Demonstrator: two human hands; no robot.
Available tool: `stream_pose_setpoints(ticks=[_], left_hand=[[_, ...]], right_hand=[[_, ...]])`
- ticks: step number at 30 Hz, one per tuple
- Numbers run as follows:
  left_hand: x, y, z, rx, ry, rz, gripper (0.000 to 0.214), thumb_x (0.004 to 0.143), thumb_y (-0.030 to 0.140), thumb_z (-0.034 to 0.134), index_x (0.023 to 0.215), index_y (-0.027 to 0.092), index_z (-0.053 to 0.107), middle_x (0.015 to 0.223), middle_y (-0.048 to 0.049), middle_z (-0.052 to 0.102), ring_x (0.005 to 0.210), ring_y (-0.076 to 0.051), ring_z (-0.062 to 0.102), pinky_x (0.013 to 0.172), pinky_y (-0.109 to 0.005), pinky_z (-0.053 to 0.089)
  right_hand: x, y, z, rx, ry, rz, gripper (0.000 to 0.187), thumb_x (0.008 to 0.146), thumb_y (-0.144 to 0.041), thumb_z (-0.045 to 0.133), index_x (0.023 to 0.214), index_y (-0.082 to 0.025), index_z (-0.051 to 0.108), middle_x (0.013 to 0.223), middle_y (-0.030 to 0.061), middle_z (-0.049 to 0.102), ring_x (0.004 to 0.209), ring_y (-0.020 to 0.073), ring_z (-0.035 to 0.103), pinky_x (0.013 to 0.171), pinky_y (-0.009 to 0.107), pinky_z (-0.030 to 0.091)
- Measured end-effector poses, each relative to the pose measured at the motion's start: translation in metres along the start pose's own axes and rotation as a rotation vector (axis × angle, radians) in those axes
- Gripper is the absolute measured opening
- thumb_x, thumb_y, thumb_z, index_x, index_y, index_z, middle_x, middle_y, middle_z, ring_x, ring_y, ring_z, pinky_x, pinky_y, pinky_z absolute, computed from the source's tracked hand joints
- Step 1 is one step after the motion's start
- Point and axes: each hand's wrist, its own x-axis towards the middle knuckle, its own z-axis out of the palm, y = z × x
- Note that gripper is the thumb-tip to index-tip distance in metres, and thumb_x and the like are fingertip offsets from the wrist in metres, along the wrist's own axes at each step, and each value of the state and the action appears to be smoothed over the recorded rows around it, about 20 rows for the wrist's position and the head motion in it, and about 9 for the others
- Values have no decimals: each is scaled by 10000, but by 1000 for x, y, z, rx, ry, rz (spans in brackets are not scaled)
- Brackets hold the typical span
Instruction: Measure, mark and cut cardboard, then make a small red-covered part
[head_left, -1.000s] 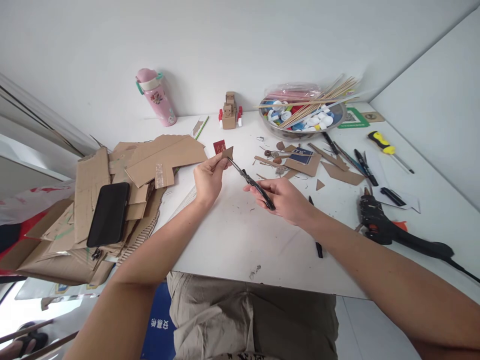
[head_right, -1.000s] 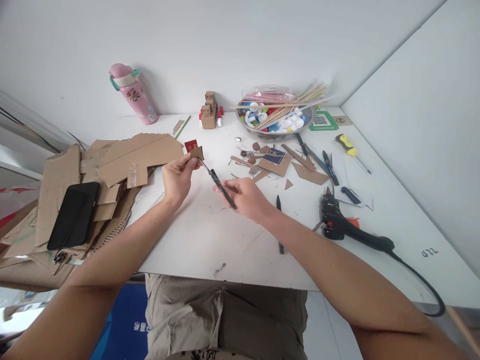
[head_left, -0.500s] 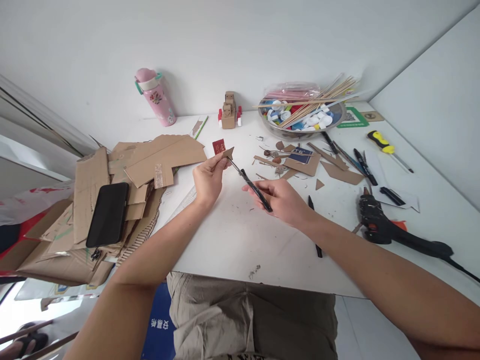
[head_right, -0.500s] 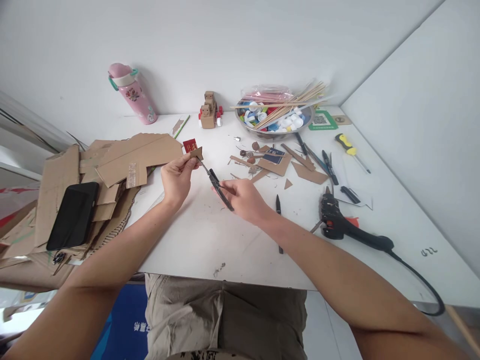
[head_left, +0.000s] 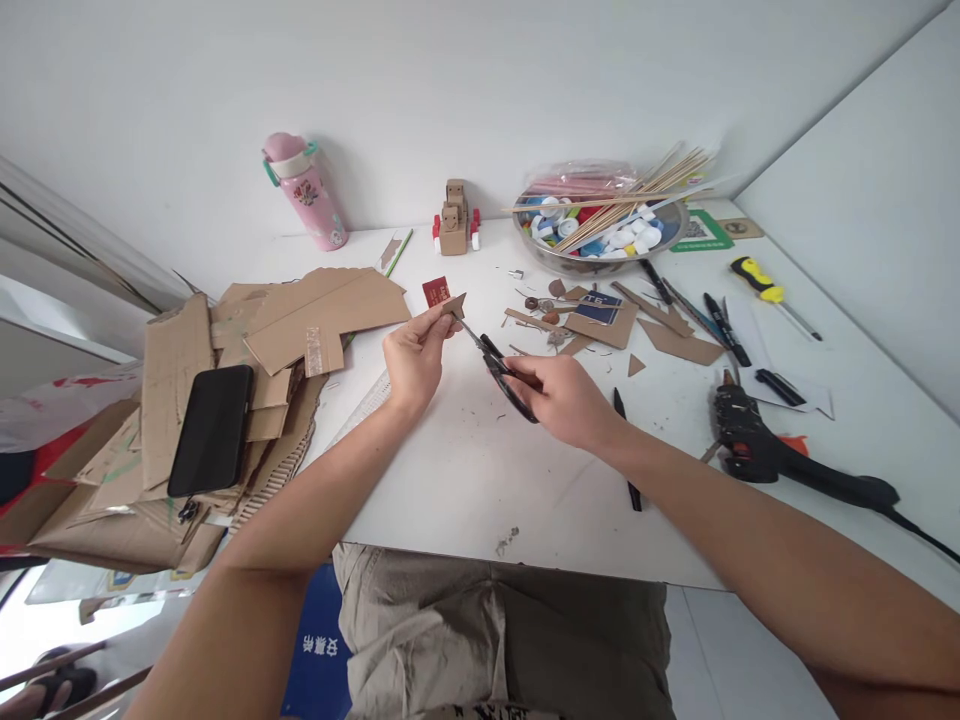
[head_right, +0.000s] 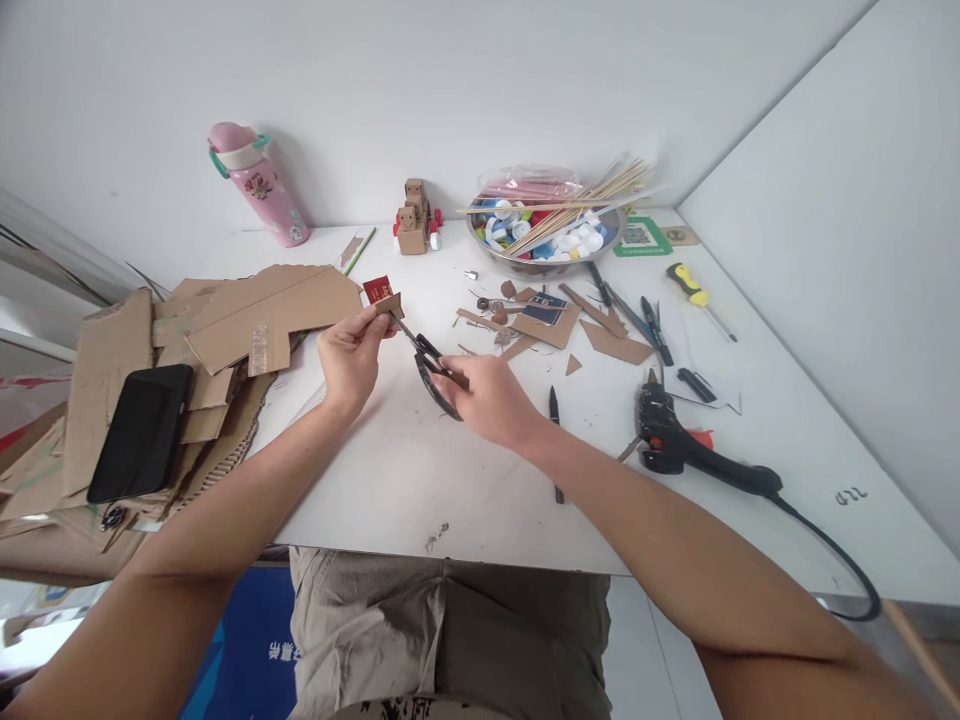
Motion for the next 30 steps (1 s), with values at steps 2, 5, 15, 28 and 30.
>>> stream_pose_setpoints(ticks=[2, 5, 15, 28, 30], left_hand=[[1, 0, -1, 6, -1, 7, 172, 907, 159, 791, 918, 272, 919, 799, 16, 864, 767, -178, 823, 795, -313, 720], [0, 0, -1, 7, -9, 9, 180, 912, 164, 786, 942, 277, 923, 803, 20, 867, 768, -178, 826, 790, -310, 721], [-2, 4, 2, 0, -12, 28, 238, 915, 123, 776, 957, 302, 927, 811, 32, 874, 771, -171, 832, 797, -301, 733], [-3, 1, 2, -28, -29, 22, 233, 934, 127, 778, 1011, 288, 927, 835, 20, 876, 781, -173, 834, 825, -316, 733], [-3, 1, 2, -20, -23, 35, 256, 929, 101, 774, 1004, 291, 928, 835, 22, 876, 774, -169, 830, 824, -313, 728]], right_hand=[[1, -2, 0, 249, -89, 88, 488, 860, -715, 674, 819, -229, 653, 621, -38, 467, 568, 145, 391, 582, 322, 352], [1, 0, -1, 266, -105, 113, 487, 884, -697, 680, 843, -212, 693, 630, -24, 503, 575, 153, 429, 584, 320, 359], [-1, 0, 0, 98, -21, 31, 351, 922, -572, 659, 837, -232, 673, 616, -20, 507, 568, 157, 409, 575, 316, 322], [-2, 2, -1, -169, 95, -32, 255, 922, -440, 617, 801, -223, 676, 656, 22, 573, 606, 170, 431, 610, 322, 322], [-1, -1, -2, 100, -26, 50, 334, 895, -543, 648, 849, -217, 701, 616, -17, 497, 567, 158, 400, 584, 321, 319]])
